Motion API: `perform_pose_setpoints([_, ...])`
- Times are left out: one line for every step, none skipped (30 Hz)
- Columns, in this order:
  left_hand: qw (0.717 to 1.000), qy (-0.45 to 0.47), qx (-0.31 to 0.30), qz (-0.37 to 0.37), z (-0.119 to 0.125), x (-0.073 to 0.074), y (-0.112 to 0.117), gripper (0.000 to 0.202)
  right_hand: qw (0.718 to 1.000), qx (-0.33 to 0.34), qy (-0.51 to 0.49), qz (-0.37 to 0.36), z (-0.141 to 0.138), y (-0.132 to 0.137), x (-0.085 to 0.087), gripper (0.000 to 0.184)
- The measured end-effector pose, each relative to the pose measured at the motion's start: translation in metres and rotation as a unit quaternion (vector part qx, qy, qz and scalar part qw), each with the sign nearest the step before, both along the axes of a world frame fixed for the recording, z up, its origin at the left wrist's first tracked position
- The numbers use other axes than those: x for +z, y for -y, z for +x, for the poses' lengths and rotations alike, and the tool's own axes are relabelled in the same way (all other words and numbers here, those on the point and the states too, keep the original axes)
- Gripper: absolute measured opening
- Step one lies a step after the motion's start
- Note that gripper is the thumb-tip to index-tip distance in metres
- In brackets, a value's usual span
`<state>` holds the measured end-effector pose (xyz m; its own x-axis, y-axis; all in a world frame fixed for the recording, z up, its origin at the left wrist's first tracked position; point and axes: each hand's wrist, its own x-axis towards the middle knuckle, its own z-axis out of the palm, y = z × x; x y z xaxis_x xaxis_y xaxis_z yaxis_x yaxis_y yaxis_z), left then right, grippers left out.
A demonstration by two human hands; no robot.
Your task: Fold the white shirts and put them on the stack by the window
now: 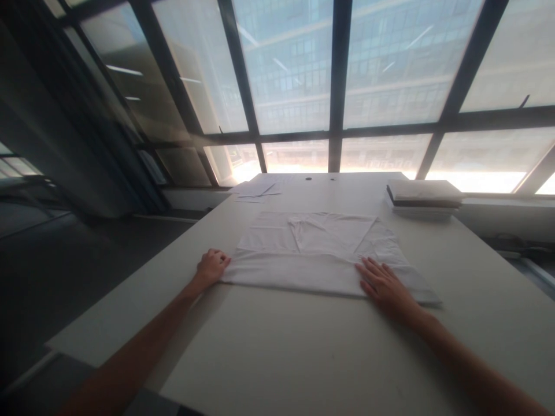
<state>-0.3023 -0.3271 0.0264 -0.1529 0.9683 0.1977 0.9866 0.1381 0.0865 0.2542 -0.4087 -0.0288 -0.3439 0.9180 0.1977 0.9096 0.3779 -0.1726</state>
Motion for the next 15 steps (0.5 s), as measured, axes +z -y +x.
perform_pose_setpoints([1.0, -0.005, -0.013, 0.026, 0.004, 0.002, 0.002, 0.028, 1.0, 0.0, 0.002, 0.003, 0.0, 0.0, -0.001, 0.06])
perform_pose_setpoints([0.998, -0.007, -0.038, 0.055, 0.01, 0.004, 0.004, 0.03, 1.0, 0.001, 0.003, 0.007, 0.0, -0.001, -0.001, 0.059])
perform_pose_setpoints([0.994, -0.008, -0.076, 0.081, 0.018, 0.006, 0.006, 0.034, 1.0, 0.002, 0.004, 0.011, 0.0, -0.001, -0.002, 0.059])
perform_pose_setpoints([0.988, -0.007, -0.125, 0.095, 0.027, 0.006, 0.008, 0.038, 1.0, 0.003, 0.004, 0.015, 0.0, -0.002, -0.003, 0.059])
perform_pose_setpoints([0.98, -0.006, -0.18, 0.09, 0.037, 0.006, 0.01, 0.043, 1.0, 0.006, 0.004, 0.019, -0.001, -0.002, -0.003, 0.058])
perform_pose_setpoints([0.97, -0.006, -0.232, 0.066, 0.047, 0.005, 0.013, 0.047, 1.0, 0.01, 0.003, 0.023, -0.002, -0.003, -0.003, 0.057])
perform_pose_setpoints([0.96, -0.005, -0.277, 0.028, 0.057, 0.003, 0.015, 0.051, 1.0, 0.015, 0.002, 0.026, -0.003, -0.003, -0.003, 0.056])
perform_pose_setpoints([0.951, -0.005, -0.31, -0.016, 0.065, 0.001, 0.017, 0.055, 0.999, 0.021, 0.001, 0.027, -0.004, -0.004, -0.003, 0.056])
perform_pose_setpoints([0.942, -0.006, -0.329, -0.06, 0.072, -0.002, 0.019, 0.059, 0.999, 0.028, 0.0, 0.026, -0.005, -0.004, -0.003, 0.056])
perform_pose_setpoints([0.938, -0.007, -0.334, -0.095, 0.075, -0.004, 0.02, 0.063, 0.999, 0.033, -0.001, 0.023, -0.006, -0.004, -0.003, 0.056])
perform_pose_setpoints([0.937, -0.009, -0.328, -0.118, 0.076, -0.006, 0.02, 0.065, 0.999, 0.036, -0.001, 0.019, -0.006, -0.004, -0.003, 0.056])
perform_pose_setpoints([0.94, -0.012, -0.314, -0.131, 0.075, -0.007, 0.02, 0.067, 0.999, 0.036, 0.0, 0.016, -0.006, -0.003, -0.004, 0.057])
perform_pose_setpoints([0.946, -0.018, -0.293, -0.138, 0.071, -0.007, 0.019, 0.068, 0.999, 0.033, 0.0, 0.013, -0.005, -0.003, -0.004, 0.057])
perform_pose_setpoints([0.953, -0.025, -0.267, -0.14, 0.065, -0.007, 0.017, 0.068, 1.0, 0.027, -0.001, 0.012, -0.004, -0.003, -0.004, 0.058])
perform_pose_setpoints([0.96, -0.031, -0.241, -0.14, 0.059, -0.006, 0.016, 0.068, 1.0, 0.02, -0.003, 0.011, -0.002, -0.002, -0.005, 0.058])
